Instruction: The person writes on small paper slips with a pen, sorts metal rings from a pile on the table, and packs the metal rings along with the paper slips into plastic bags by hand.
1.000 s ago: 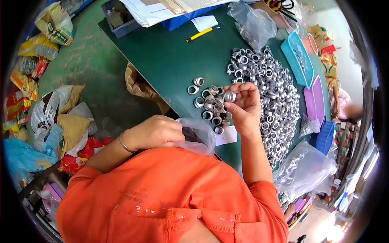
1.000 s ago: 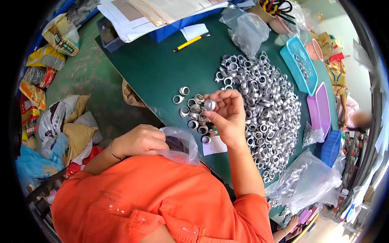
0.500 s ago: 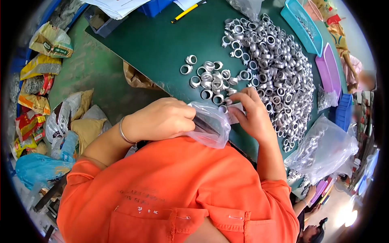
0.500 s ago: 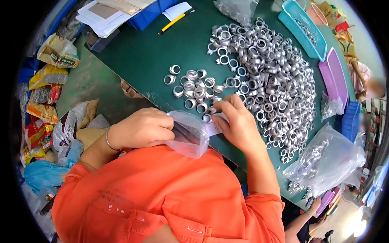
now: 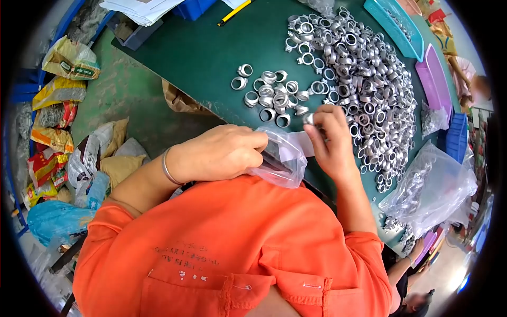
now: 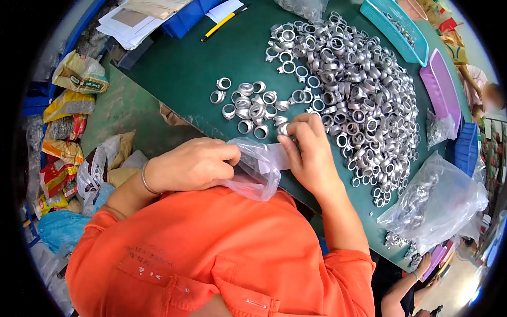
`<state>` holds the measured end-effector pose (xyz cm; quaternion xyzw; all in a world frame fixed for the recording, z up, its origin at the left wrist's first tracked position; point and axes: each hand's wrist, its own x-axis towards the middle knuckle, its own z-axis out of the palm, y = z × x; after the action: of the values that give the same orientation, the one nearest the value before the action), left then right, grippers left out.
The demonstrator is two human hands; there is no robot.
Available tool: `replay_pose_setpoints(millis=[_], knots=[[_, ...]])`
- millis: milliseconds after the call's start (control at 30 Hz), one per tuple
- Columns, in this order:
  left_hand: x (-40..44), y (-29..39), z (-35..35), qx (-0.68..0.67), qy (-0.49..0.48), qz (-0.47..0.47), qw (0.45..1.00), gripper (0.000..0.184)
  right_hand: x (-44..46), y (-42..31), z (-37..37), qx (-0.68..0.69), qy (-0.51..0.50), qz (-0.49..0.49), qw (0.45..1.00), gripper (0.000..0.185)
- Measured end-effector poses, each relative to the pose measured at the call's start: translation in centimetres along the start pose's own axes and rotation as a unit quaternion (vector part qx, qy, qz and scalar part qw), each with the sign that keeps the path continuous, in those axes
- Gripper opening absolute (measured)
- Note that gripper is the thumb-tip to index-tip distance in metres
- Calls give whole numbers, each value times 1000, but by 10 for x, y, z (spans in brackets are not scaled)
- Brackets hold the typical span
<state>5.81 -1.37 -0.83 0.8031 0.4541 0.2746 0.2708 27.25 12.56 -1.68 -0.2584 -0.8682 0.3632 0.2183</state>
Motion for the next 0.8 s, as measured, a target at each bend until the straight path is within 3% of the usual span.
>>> replay_pose_setpoints(millis=[67,133,200,267,333,400,500,600,700,800], knots=[[1,1,0,0,9,1,1000,14,3,-26,-11,28,1,-34,999,17],[4,4,-1,-4,-6,-5,1000,14,7,-44,-15,40,-49,-128,990,18],[5,5,-2,-6,-17,-8,1000,14,7,-57,-15,54,-120,-151,980,20],[4,6,-2,1,-15,-17,1000,14,7,-58,-15,114,-144,-103,977,19],[-1,5,-4,14,-14,-10,1000,12,9,-36,-14,22,-40,-104,993,21],[-5,6,-7,22,-17,-3,1000,9,8,-22,-9,-7,-60,-26,998,25],[-7,8,-9,32,-30,-3,999,9,3,-8,7,-108,-138,-109,979,22],[-6,5,-9,41,-32,-1,999,9,3,0,8,-95,-81,-88,988,15],[-9,2,-3,3,-3,5,1000,11,4,4,1,-63,-23,38,997,22],[-4,4,-4,-5,-9,2,1000,11,14,-2,8,-150,11,-10,989,24]])
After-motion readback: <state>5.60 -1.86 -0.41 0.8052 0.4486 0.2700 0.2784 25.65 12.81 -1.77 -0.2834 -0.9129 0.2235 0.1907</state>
